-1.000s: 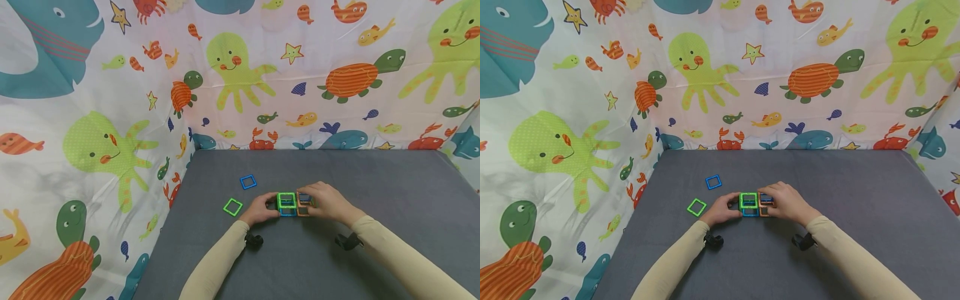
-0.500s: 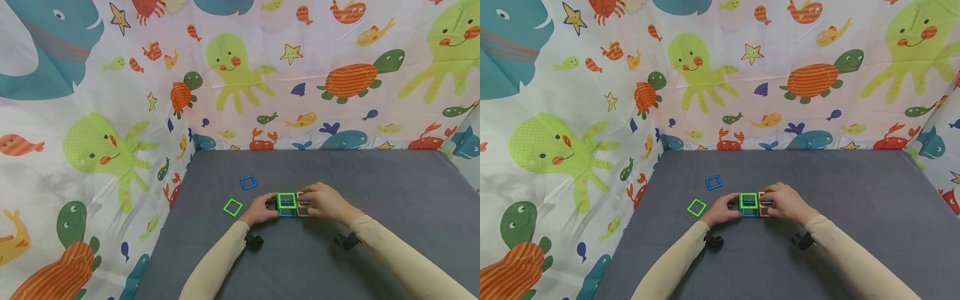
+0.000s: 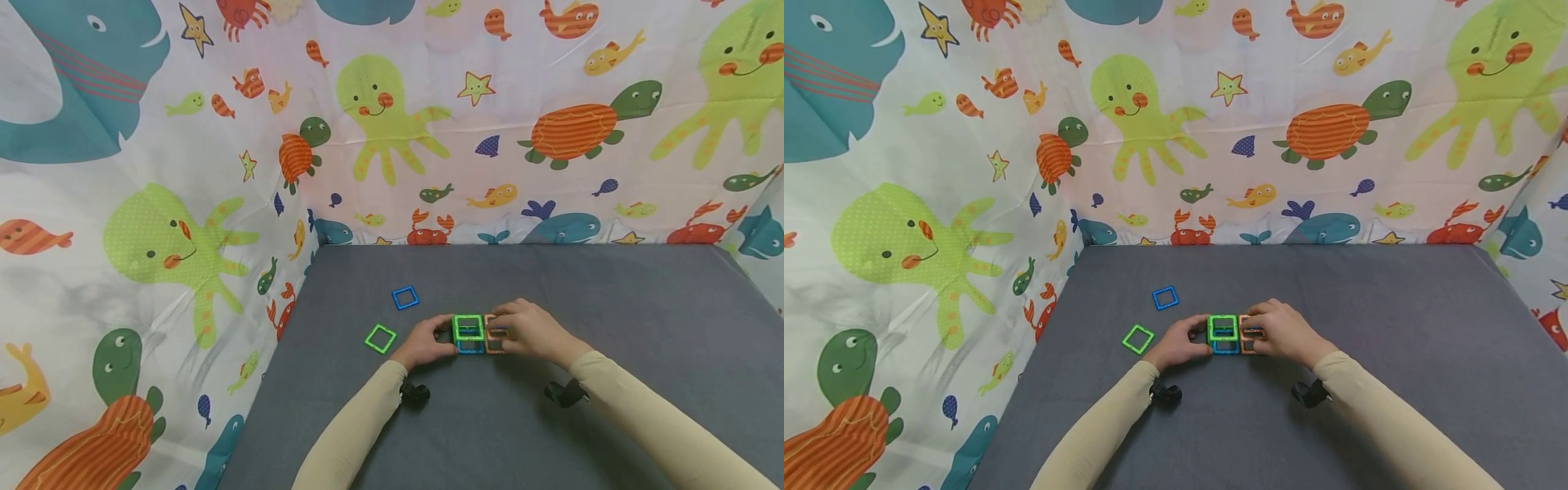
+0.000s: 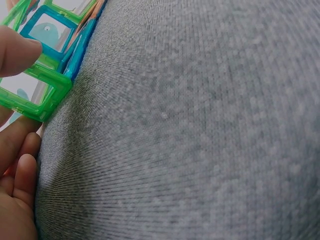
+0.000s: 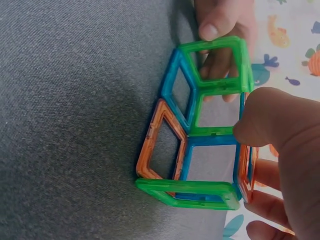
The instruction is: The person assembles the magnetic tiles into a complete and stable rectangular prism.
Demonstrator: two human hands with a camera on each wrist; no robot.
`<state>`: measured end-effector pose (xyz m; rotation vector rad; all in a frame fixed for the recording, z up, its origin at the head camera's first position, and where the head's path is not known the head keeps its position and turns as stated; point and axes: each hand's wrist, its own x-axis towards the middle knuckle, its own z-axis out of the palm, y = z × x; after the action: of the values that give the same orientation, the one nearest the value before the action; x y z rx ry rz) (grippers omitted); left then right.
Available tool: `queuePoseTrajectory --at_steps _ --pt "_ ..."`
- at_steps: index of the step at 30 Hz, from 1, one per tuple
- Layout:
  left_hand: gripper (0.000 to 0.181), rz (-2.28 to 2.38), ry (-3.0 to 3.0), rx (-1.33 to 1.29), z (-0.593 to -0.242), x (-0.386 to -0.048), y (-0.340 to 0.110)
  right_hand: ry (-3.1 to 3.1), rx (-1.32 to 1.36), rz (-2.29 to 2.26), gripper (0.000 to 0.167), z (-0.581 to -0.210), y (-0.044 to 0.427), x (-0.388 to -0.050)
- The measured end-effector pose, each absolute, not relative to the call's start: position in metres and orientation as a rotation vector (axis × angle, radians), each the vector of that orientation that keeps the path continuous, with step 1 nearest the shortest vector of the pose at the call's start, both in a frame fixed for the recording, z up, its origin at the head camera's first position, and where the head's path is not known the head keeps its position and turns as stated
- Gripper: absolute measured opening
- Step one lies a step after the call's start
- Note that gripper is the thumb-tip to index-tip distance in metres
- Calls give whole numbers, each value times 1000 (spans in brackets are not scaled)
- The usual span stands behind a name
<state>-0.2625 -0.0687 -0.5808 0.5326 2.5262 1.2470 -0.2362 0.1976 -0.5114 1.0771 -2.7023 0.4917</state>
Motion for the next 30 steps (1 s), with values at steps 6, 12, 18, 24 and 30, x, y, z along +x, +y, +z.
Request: queuePoseTrajectory --at_steps 6,12,18,24,30 --pt "68 1243 2521 520 -581 -262 -68 -2695 1066 488 30 -517 198 -237" --pt "69 1237 2527 519 -580 -262 -68 -2695 1060 507 32 -519 197 -238" --pt "69 1225 2532 531 -580 -262 -69 -2734 1021 530 34 -519 195 -236" --pt "70 1232 2531 537 -582 -262 -70 -2818 933 567 40 -521 196 -237" --pt "70 1234 2533 533 -582 -262 -70 -2855 885 665 45 -524 203 -236"
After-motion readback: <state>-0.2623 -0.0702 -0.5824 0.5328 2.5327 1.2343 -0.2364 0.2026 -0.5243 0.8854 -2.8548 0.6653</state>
